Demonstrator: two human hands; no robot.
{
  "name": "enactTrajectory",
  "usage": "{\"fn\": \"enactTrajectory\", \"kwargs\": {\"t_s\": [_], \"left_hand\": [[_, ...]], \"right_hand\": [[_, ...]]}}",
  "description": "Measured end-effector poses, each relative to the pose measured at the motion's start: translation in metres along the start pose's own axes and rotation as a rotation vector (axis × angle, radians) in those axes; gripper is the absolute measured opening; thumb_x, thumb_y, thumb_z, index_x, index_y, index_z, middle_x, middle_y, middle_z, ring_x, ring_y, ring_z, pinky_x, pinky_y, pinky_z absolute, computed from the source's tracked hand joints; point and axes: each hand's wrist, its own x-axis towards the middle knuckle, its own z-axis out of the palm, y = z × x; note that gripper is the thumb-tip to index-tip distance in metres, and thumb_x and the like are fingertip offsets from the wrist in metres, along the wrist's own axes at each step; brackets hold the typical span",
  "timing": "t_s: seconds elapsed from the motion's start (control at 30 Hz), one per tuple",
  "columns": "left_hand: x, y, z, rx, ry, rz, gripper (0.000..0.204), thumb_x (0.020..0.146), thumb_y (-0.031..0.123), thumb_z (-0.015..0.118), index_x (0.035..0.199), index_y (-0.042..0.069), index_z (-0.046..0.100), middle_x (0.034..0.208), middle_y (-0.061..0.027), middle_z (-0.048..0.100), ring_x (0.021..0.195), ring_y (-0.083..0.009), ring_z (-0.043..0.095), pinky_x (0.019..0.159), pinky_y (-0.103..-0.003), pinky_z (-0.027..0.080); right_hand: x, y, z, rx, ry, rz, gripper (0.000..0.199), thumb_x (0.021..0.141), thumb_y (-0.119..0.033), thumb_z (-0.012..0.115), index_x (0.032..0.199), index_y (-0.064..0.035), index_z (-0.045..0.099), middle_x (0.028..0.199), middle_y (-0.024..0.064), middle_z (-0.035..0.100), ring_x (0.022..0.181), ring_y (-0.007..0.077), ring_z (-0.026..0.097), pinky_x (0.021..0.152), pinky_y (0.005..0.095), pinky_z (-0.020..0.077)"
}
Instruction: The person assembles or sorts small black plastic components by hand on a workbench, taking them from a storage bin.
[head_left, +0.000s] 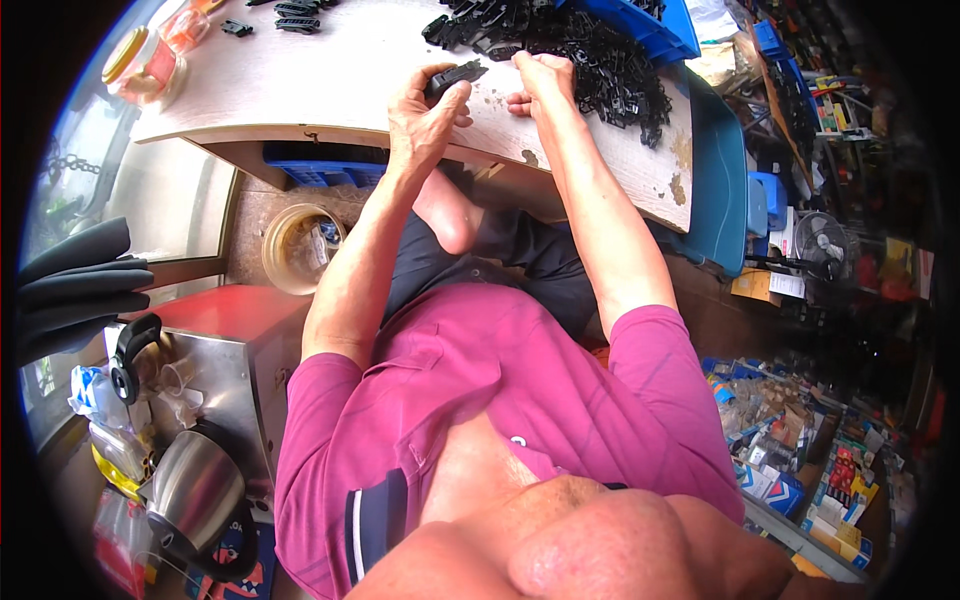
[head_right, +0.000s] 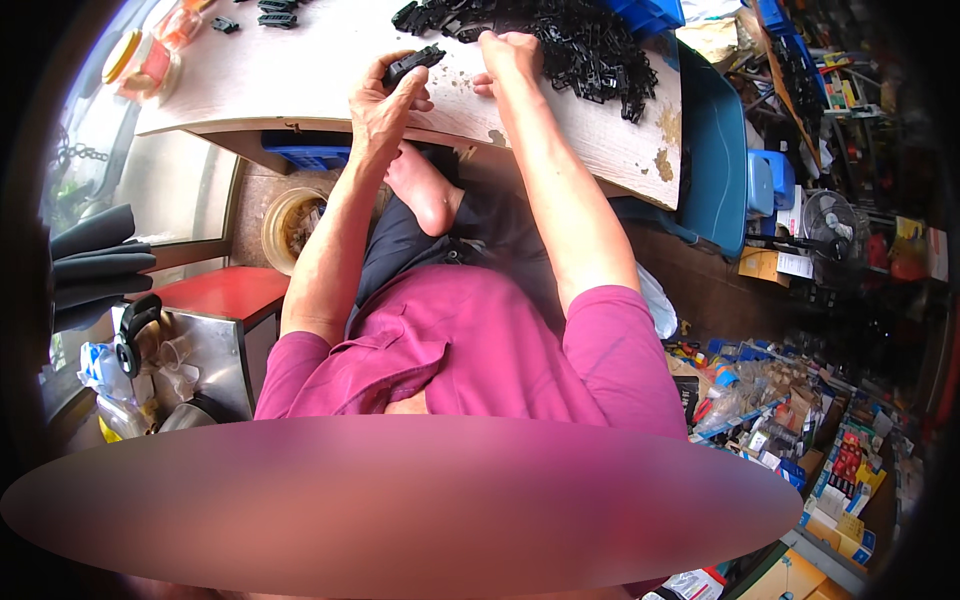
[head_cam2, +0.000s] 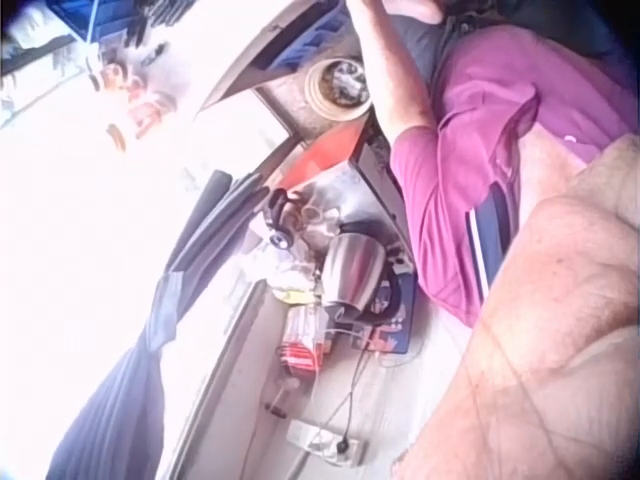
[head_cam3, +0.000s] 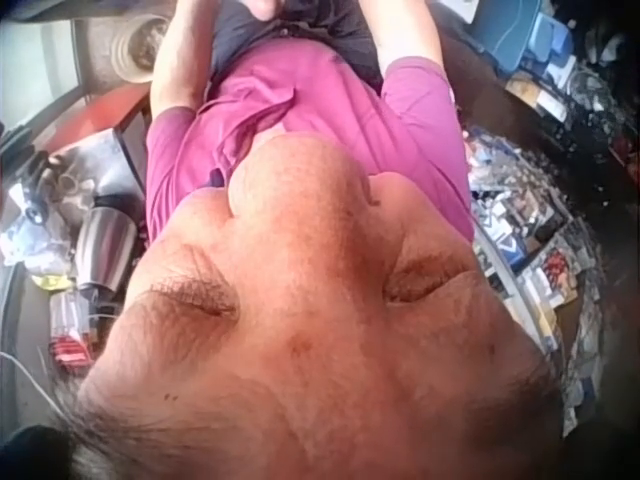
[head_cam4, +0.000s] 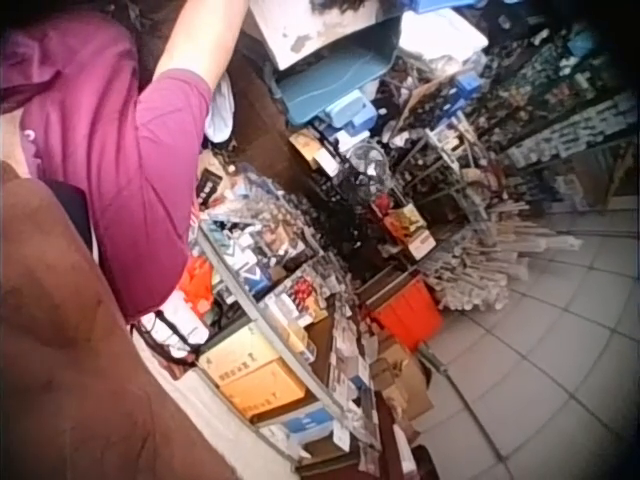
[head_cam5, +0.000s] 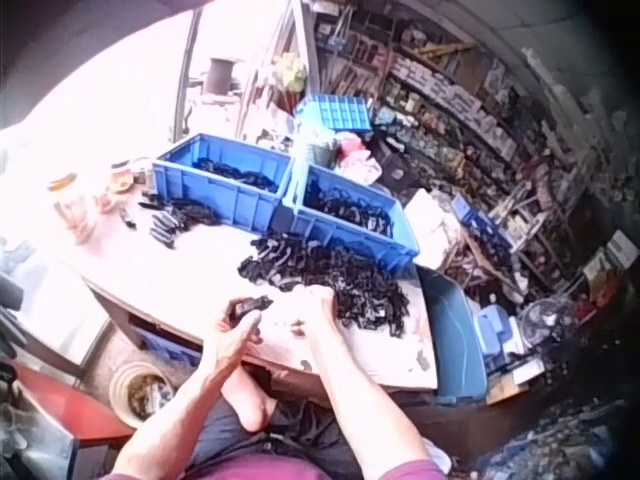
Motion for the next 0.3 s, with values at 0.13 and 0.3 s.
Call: {"fn": "enactTrajectory", "kwargs": {"t_s": [0.13, 0.3], "left_hand": [[-0.001, 0.001, 0.0, 0.006, -0.002, -0.003, 0.033, 0.089, 0.012, 0.069, 0.117, -0.002, 0.059, 0.079, -0.0042, 0.063, 0.065, -0.0086, 0.061, 0.06, -0.022, 0.055], [0.002, -0.004, 0.001, 0.0, -0.006, 0.023, 0.035, 0.088, 0.014, 0.07, 0.117, -0.001, 0.059, 0.08, -0.0056, 0.063, 0.066, -0.0101, 0.062, 0.061, -0.024, 0.056]], "right_hand": [[-0.004, -0.007, 0.002, 0.033, 0.044, 0.038, 0.028, 0.085, -0.026, 0.066, 0.09, 0.002, 0.063, 0.072, 0.0158, 0.062, 0.043, 0.0236, 0.059, 0.039, 0.0383, 0.0528], [-0.007, -0.015, 0.015, -0.09, 0.099, -0.019, 0.05, 0.085, -0.035, 0.07, 0.12, -0.0006, 0.056, 0.085, 0.019, 0.066, 0.046, 0.0276, 0.063, 0.036, 0.0394, 0.0523]]}}
